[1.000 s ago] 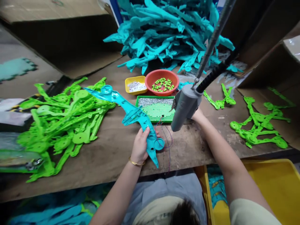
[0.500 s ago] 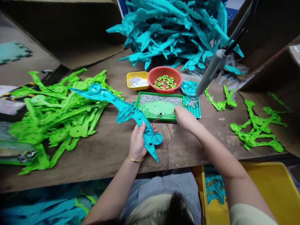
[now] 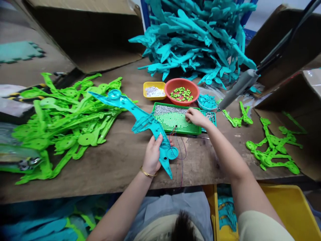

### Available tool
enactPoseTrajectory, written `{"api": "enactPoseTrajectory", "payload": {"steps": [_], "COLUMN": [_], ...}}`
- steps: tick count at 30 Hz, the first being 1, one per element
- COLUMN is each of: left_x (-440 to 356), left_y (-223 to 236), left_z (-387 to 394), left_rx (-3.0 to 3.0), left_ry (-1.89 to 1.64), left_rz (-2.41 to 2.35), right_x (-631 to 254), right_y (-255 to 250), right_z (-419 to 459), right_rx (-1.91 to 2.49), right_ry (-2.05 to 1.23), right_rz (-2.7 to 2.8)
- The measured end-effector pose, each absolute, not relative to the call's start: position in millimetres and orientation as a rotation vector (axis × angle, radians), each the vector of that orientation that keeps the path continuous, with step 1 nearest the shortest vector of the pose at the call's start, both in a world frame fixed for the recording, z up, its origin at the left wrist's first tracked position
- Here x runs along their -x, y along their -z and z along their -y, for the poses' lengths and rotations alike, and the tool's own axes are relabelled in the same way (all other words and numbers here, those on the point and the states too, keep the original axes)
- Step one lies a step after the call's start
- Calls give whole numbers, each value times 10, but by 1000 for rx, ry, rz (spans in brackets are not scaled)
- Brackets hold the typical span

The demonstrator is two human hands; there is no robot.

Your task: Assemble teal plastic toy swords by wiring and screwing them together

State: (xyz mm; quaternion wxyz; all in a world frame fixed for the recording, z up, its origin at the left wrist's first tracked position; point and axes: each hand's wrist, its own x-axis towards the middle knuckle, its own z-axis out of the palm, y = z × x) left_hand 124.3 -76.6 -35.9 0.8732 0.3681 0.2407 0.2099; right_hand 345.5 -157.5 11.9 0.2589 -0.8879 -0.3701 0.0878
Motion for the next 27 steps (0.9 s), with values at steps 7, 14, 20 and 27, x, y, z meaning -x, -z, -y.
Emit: {"api": "enactPoseTrajectory", "payload": {"steps": [7, 14, 20, 27], "left_x": [-1238, -1278, -1288, -1273], "left_y": [397, 542, 580, 559], "left_z": [790, 794, 806, 808], "left_rx": [-713, -798, -798, -962], "left_ry": [-451, -659, -650, -674], "left_rz": [-513, -517, -493, -516], "right_x": [-2598, -2068, -2177, -2203], "right_y": [-179, -39, 80, 52], "right_z": [1577, 1599, 1606, 1488], "right_rx": [2074, 1900, 1923, 1998], "right_ry": [-161, 489, 637, -46], "right_rz": [1043, 1688, 1857, 1483]}}
